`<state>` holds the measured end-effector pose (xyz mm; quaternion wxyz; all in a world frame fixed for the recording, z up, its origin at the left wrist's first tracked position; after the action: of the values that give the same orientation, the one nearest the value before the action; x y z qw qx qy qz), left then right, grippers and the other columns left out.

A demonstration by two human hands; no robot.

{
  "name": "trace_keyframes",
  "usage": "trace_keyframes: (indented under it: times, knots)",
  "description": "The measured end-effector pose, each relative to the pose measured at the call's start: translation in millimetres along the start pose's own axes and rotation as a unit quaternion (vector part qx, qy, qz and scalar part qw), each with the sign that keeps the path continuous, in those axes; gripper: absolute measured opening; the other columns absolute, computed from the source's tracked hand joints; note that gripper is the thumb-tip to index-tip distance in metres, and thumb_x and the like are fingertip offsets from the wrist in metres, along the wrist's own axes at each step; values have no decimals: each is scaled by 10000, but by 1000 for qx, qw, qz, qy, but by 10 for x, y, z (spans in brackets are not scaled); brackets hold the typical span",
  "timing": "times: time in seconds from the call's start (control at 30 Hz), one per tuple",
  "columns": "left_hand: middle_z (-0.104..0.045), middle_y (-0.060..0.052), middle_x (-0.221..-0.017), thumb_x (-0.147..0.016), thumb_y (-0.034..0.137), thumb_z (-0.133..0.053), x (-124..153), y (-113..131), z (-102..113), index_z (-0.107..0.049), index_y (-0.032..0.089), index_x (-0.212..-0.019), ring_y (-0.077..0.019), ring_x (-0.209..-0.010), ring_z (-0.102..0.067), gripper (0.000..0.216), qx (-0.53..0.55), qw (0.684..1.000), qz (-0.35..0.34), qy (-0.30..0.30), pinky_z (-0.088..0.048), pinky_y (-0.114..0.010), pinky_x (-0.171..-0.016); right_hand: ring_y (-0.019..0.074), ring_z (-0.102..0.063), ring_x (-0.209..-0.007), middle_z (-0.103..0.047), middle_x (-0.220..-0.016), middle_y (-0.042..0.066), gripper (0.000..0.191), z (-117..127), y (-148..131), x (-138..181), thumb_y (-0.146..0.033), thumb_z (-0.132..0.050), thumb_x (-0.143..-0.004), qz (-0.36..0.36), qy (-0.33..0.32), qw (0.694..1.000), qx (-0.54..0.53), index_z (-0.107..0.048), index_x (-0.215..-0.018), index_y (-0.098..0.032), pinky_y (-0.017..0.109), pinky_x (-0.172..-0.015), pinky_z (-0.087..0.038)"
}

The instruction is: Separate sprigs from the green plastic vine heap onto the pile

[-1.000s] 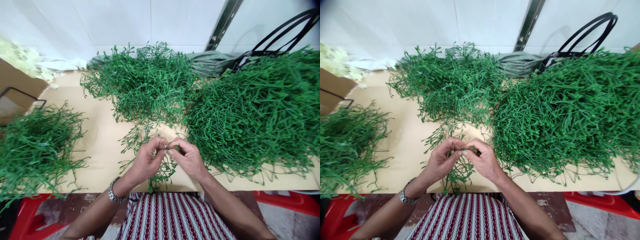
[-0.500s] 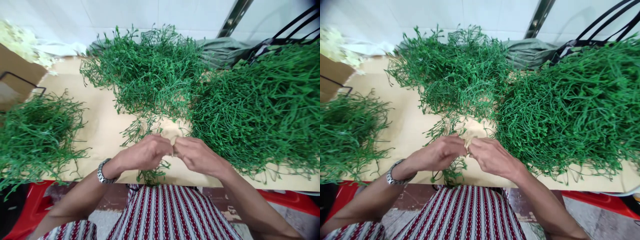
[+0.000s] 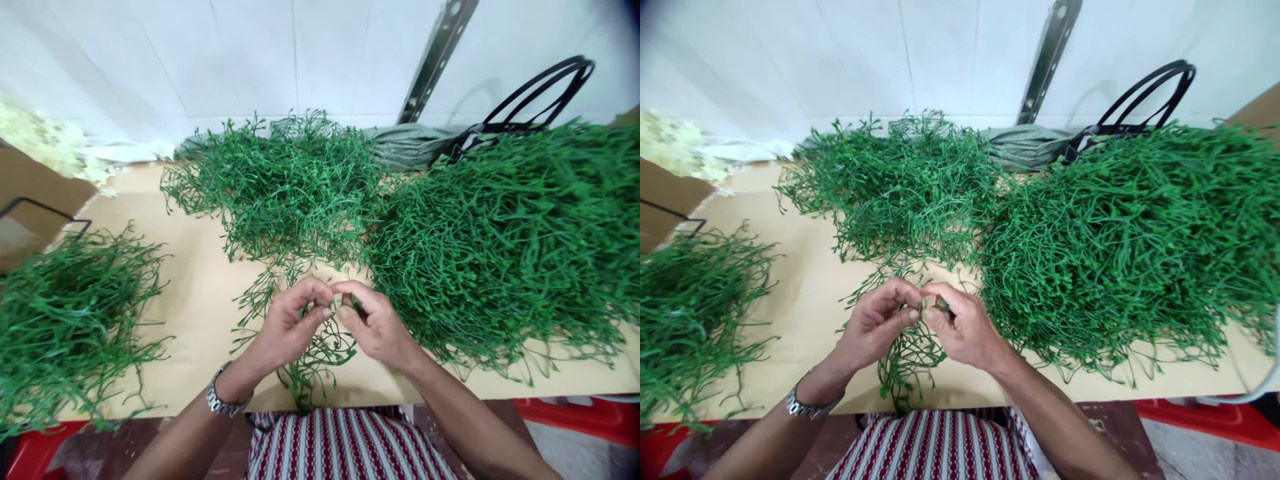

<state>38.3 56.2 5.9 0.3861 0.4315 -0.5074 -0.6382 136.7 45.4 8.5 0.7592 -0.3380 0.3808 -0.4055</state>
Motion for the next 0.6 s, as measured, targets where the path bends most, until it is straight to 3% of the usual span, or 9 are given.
trace_keyframes:
  times: [0.13,0.27,0.37,0.47,0.53,0.6]
  knots:
    - [-573,-14,-697,-764,172,-579,13,-11,14,-587,153,-813,-115,-647,-528,53,-17,999,-3,29,-418,-224,-586,116,-470,-608,-508,-697,3,119,-12,-87,16,-212,-471,-846,63,26,997,36,-518,-946,-168,228,-552,-371]
    - [-585,-6,-643,-782,116,-523,43,123,12,-608,165,-846,-132,-630,-523,117,-142,987,-53,50,-412,-269,-618,126,-473,-631,-499,-687,15,69,-46,-126,63,-158,-458,-848,92,21,991,93,-526,-835,-163,238,-571,-370]
    - [-588,-35,-682,-782,73,-497,112,350,-29,-586,162,-721,-173,-742,-517,140,-285,946,-133,78,-395,-340,-723,135,-466,-640,-494,-692,26,94,-84,-152,79,-190,-456,-861,101,6,986,136,-521,-801,-155,249,-565,-361]
    - [-573,-61,-782,-769,26,-467,205,504,-97,-566,163,-770,-188,-802,-498,169,-371,905,-181,103,-393,-353,-741,140,-464,-645,-490,-698,30,136,-87,-176,70,-223,-420,-883,94,8,983,158,-517,-811,-159,252,-565,-362]
    - [-560,-47,-763,-767,3,-439,245,536,-150,-538,168,-817,-164,-745,-502,199,-366,905,-195,94,-414,-309,-697,139,-462,-632,-487,-692,30,151,-75,-195,60,-237,-399,-889,85,20,983,160,-510,-814,-164,248,-553,-365]
    - [-550,-26,-735,-775,9,-431,251,505,-122,-513,180,-825,-140,-697,-514,196,-320,925,-180,98,-429,-255,-641,142,-463,-624,-490,-688,33,159,-65,-213,49,-243,-381,-884,81,36,983,163,-496,-803,-169,249,-545,-372]
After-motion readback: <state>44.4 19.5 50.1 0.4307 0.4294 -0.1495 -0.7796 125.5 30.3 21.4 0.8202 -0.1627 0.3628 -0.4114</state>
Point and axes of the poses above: each hand's wrist, its own x-axis away from the middle knuckle, its own z-axis out of the back of the hand, y = z × x, the point moved 10 cm from there along -x, towards the middle knuckle
